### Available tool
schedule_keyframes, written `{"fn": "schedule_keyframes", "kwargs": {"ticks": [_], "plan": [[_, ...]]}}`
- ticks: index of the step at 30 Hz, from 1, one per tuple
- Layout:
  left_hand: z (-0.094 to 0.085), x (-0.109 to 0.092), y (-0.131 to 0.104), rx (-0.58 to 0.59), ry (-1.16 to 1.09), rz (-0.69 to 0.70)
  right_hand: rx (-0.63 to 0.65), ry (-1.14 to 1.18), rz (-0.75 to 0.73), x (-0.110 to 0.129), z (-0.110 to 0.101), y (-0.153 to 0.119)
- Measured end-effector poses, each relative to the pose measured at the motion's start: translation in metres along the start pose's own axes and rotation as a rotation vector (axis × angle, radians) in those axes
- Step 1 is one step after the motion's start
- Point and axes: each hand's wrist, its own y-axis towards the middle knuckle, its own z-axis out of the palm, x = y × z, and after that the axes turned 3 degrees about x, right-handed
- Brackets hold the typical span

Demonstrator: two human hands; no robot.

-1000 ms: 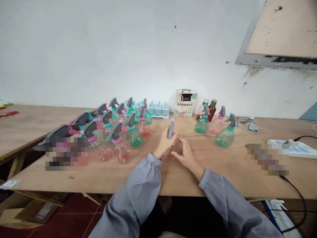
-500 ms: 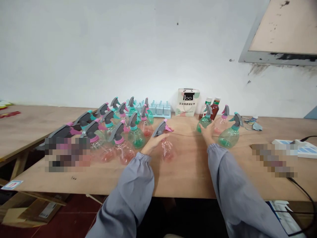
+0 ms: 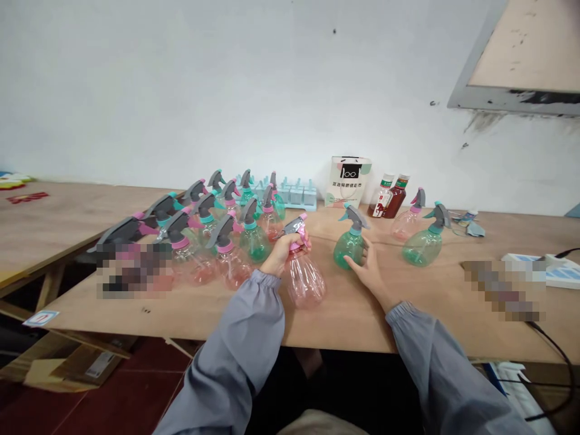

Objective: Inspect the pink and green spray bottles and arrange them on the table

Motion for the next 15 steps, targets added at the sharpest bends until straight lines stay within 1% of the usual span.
{"fn": "schedule_keyframes", "kwargs": {"ticks": [3,5,7,9,10,11,15], "plan": [[0.007,0.002,0.0,-0.038,-0.002,-0.03,0.004,-0.012,0.006,0.005,0.0,0.001],[0.012,0.003,0.0,-0.102,-0.024,-0.009,0.01,-0.003,0.011,0.005,-0.001,0.003],[0.015,0.004,0.0,-0.184,-0.062,0.093,0.014,0.019,0.013,0.005,-0.001,0.004],[0.015,0.004,0.001,-0.238,-0.087,0.202,0.016,0.033,0.008,0.005,-0.002,0.005],[0.014,0.004,0.001,-0.249,-0.087,0.227,0.016,0.029,0.003,0.004,-0.002,0.005],[0.012,0.004,0.002,-0.247,-0.081,0.222,0.015,0.019,-0.003,0.004,-0.002,0.005],[0.009,0.005,0.004,-0.198,-0.07,0.134,0.027,-0.029,-0.036,0.001,-0.003,0.004]]}}
